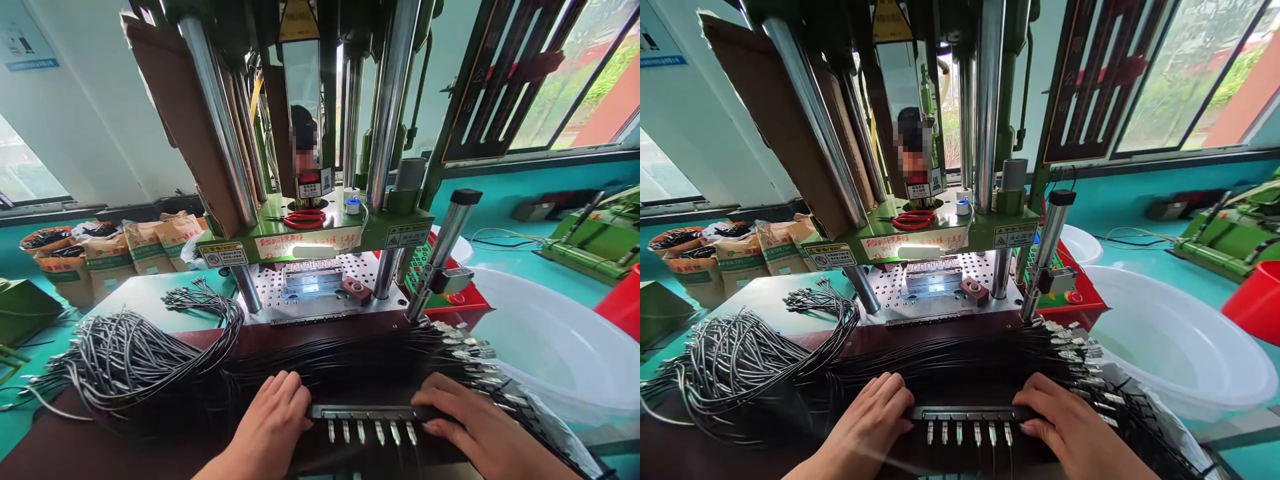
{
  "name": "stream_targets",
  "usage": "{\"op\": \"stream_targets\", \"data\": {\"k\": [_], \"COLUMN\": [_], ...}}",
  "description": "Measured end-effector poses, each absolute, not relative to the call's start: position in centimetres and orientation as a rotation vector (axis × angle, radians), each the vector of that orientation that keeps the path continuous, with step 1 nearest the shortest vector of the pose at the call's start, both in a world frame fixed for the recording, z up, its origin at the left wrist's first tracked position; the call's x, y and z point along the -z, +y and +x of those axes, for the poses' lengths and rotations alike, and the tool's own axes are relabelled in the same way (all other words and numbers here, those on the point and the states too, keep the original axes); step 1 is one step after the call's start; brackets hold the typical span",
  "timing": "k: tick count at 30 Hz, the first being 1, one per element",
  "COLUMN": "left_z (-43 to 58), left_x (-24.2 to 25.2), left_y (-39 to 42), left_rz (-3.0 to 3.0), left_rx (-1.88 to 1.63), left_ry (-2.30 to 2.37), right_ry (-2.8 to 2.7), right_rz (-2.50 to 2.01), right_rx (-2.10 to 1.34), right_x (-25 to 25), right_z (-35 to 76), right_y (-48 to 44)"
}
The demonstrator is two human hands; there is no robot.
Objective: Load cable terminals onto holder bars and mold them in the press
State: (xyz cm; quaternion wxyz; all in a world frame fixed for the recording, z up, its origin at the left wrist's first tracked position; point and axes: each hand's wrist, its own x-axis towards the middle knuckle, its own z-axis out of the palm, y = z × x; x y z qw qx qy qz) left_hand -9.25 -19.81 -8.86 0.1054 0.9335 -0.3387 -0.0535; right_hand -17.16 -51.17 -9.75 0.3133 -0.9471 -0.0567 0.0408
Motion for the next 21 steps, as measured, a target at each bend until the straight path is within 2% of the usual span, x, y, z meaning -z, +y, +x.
{"op": "stream_targets", "data": {"k": [4, 8, 11, 18, 21], "left_z": [-7.8, -2.3, 3.2, 14.0, 16.7], "left_x": [5.7, 4.0, 5.1, 9.1, 10.2], "left_y": [-19.4, -20.0, -21.7, -25.8, -26.5], "left_rz": [2.419, 1.961, 1.691, 1.75, 1.822], "left_rx": [0.154, 0.29, 0.124, -0.242, -0.252], "left_ry": [-0.73, -0.315, -0.076, 0.102, 0.08], "right_ry": [-0.147, -0.058, 0.048, 0.135, 0.126], "right_rz": [-2.409, -2.32, -2.198, -2.277, -2.384], "right_rx": [0.006, 0.209, 0.398, 0.589, 0.594], "right_x": [6.4, 3.8, 4.6, 8.5, 9.1], "right_z": [-14.7, -8.2, -1.8, 10.3, 13.0], "right_y": [-51.2, -49.8, -48.5, -47.7, -47.8]}}
